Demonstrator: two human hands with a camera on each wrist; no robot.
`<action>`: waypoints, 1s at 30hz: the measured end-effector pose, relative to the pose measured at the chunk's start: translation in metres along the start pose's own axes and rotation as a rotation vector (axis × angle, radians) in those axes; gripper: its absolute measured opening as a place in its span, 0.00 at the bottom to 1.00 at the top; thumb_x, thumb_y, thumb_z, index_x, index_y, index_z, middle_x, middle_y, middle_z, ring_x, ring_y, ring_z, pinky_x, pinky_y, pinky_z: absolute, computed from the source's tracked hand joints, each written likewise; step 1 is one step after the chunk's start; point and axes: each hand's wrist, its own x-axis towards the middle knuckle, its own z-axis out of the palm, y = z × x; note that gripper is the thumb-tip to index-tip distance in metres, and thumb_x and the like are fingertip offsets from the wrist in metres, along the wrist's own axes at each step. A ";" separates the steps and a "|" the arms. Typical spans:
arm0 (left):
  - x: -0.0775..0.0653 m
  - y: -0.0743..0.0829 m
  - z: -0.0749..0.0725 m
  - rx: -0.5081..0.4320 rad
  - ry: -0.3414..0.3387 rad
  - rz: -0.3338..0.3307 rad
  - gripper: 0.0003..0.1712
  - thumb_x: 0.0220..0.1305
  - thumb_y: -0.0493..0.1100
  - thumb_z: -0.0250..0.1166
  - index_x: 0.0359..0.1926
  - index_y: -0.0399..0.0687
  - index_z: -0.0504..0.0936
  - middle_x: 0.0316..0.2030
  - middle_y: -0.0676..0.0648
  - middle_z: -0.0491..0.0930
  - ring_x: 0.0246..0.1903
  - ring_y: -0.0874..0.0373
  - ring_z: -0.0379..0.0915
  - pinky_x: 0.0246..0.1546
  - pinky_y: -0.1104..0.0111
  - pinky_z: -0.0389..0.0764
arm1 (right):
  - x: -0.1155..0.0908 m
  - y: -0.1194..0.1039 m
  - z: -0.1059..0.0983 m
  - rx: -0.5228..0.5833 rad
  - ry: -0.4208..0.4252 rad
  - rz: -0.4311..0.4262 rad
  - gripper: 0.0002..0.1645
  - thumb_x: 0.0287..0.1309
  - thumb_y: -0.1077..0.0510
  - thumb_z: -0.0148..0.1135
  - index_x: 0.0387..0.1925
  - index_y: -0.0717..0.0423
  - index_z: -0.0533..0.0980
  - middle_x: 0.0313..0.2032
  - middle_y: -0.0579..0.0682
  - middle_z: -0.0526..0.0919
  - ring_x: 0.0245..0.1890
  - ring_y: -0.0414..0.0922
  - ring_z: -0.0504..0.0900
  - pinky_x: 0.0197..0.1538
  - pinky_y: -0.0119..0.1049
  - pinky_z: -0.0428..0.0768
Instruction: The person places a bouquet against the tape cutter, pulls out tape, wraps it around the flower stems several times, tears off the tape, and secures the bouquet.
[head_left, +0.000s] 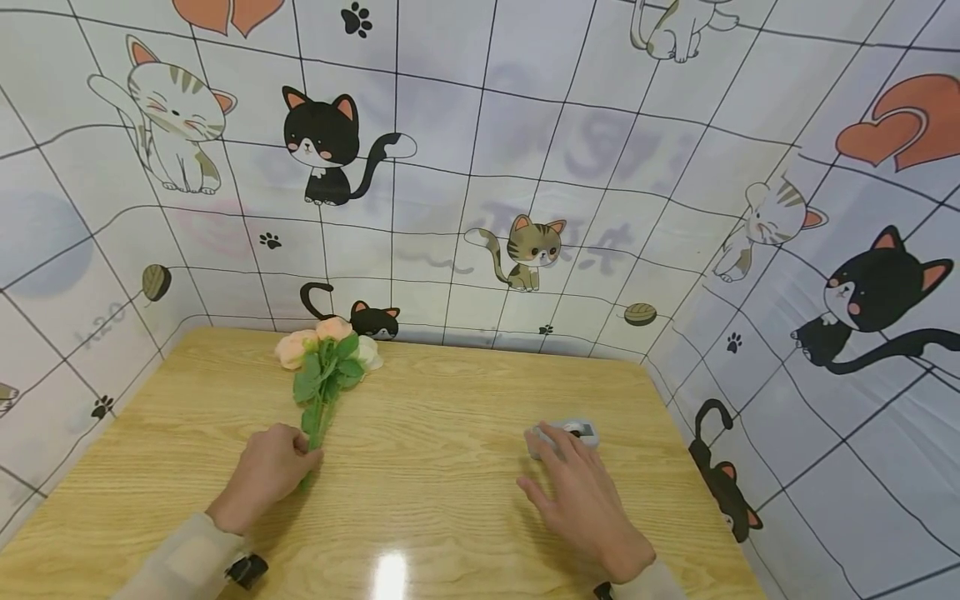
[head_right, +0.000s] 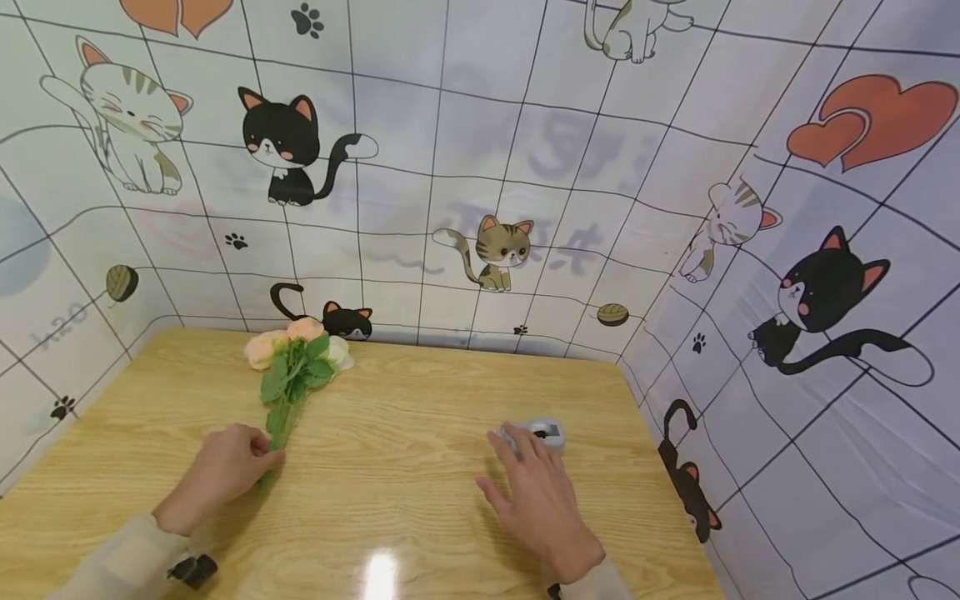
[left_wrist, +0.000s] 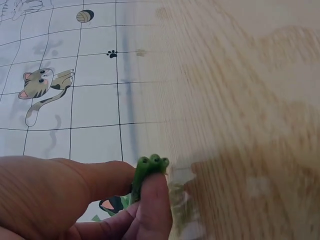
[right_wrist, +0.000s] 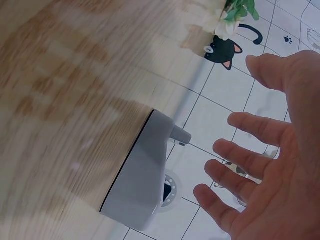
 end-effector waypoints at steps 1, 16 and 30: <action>0.000 0.001 0.000 -0.011 0.001 -0.002 0.26 0.77 0.40 0.78 0.21 0.48 0.77 0.15 0.57 0.69 0.16 0.64 0.62 0.19 0.72 0.64 | 0.001 0.000 0.000 -0.002 -0.004 -0.001 0.40 0.76 0.41 0.80 0.80 0.51 0.80 0.79 0.60 0.81 0.74 0.64 0.85 0.71 0.72 0.85; -0.002 0.014 0.003 -0.062 0.012 0.027 0.12 0.78 0.42 0.78 0.40 0.34 0.92 0.28 0.48 0.92 0.19 0.60 0.79 0.20 0.69 0.76 | 0.005 -0.008 -0.003 0.011 -0.040 0.008 0.38 0.77 0.42 0.79 0.80 0.50 0.81 0.77 0.58 0.83 0.74 0.63 0.86 0.71 0.71 0.86; -0.007 0.033 0.013 -0.094 0.020 0.022 0.13 0.77 0.42 0.79 0.39 0.33 0.91 0.28 0.48 0.91 0.21 0.61 0.81 0.21 0.70 0.77 | 0.006 -0.007 -0.005 0.030 -0.039 0.010 0.37 0.78 0.42 0.78 0.80 0.51 0.81 0.77 0.60 0.83 0.74 0.64 0.86 0.72 0.70 0.86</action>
